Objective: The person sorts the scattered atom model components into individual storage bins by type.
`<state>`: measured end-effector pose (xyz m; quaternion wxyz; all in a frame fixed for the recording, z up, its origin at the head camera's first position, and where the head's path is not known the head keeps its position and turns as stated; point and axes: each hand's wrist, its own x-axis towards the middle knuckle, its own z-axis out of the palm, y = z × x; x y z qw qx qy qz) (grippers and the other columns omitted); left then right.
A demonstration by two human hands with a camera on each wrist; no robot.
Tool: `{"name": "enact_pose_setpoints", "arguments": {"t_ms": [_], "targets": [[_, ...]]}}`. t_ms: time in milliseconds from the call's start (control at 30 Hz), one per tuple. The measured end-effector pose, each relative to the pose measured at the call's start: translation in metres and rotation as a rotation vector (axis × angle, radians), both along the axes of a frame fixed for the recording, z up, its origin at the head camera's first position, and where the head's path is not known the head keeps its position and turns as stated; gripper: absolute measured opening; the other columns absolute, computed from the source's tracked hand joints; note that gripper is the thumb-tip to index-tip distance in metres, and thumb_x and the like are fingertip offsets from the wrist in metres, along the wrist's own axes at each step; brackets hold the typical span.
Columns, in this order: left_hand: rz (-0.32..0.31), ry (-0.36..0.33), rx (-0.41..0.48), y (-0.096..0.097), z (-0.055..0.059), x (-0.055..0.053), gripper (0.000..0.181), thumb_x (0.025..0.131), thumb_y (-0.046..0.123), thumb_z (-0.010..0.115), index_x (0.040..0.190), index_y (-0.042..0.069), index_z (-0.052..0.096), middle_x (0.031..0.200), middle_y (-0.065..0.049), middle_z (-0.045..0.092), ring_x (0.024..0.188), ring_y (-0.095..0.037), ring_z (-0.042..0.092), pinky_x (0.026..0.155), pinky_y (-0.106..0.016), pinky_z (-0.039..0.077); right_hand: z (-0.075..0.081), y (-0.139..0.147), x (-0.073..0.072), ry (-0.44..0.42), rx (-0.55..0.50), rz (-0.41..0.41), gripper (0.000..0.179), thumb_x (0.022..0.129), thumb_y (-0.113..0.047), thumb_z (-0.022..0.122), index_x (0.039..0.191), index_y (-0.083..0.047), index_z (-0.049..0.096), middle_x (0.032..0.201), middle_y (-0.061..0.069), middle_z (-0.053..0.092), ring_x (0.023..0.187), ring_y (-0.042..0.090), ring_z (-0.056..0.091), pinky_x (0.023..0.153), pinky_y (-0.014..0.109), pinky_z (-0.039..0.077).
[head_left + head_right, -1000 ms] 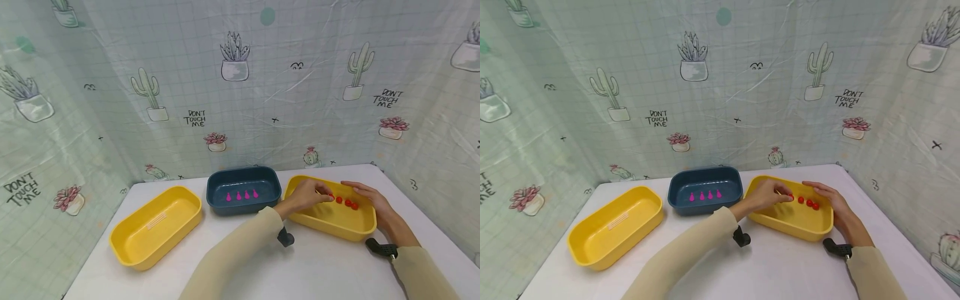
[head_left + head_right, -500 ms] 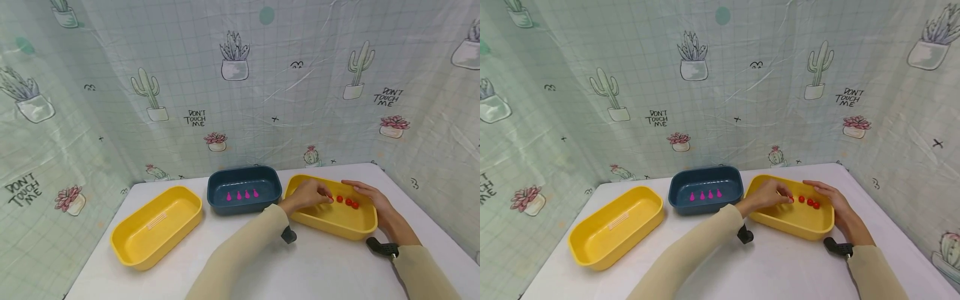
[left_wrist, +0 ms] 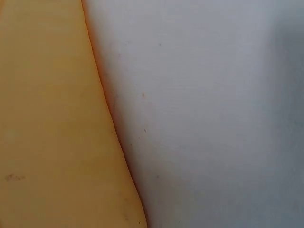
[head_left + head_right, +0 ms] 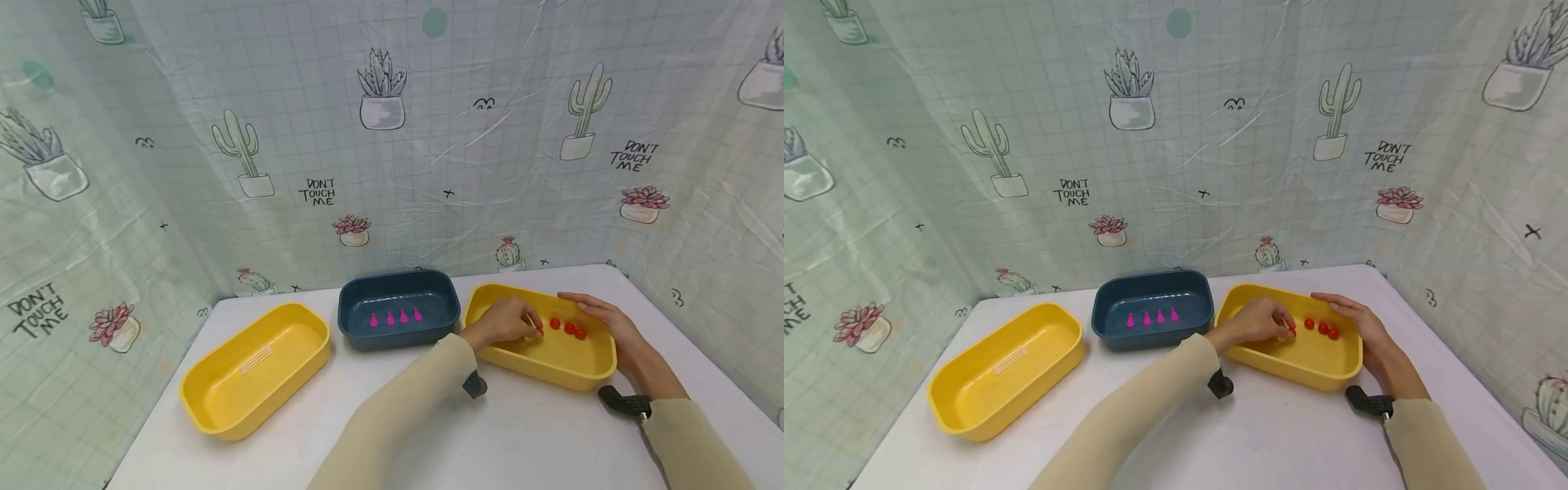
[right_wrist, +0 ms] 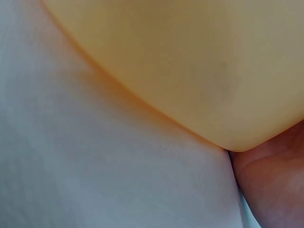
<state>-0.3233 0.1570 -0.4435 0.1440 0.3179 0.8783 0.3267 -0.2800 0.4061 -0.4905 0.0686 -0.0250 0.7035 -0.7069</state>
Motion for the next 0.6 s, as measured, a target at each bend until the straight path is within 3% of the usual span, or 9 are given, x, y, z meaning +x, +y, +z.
{"name": "enact_pose_setpoints", "arguments": {"t_ms": [167, 600], "targets": [[-0.005, 0.023, -0.058, 0.0027, -0.0055, -0.0038, 0.006, 0.093, 0.023, 0.079, 0.096, 0.019, 0.079, 0.088, 0.009, 0.065, 0.078, -0.008, 0.055, 0.069, -0.016, 0.047, 0.0002, 0.0001, -0.0004, -0.009, -0.014, 0.004, 0.044, 0.111, -0.030, 0.039, 0.154, -0.030, 0.051, 0.128, -0.035, 0.061, 0.114, -0.010, 0.061, 0.093, 0.014, 0.054], [-0.028, -0.029, -0.025, -0.0004, -0.0040, -0.0047, 0.015, 0.092, 0.017, 0.078, 0.107, 0.015, 0.078, 0.085, 0.009, 0.068, 0.070, -0.011, 0.058, 0.065, -0.014, 0.051, 0.0041, -0.0039, -0.0012, -0.007, -0.002, -0.008, 0.045, 0.110, -0.033, 0.042, 0.155, -0.031, 0.048, 0.130, -0.036, 0.059, 0.115, -0.009, 0.061, 0.094, 0.013, 0.054]]}}
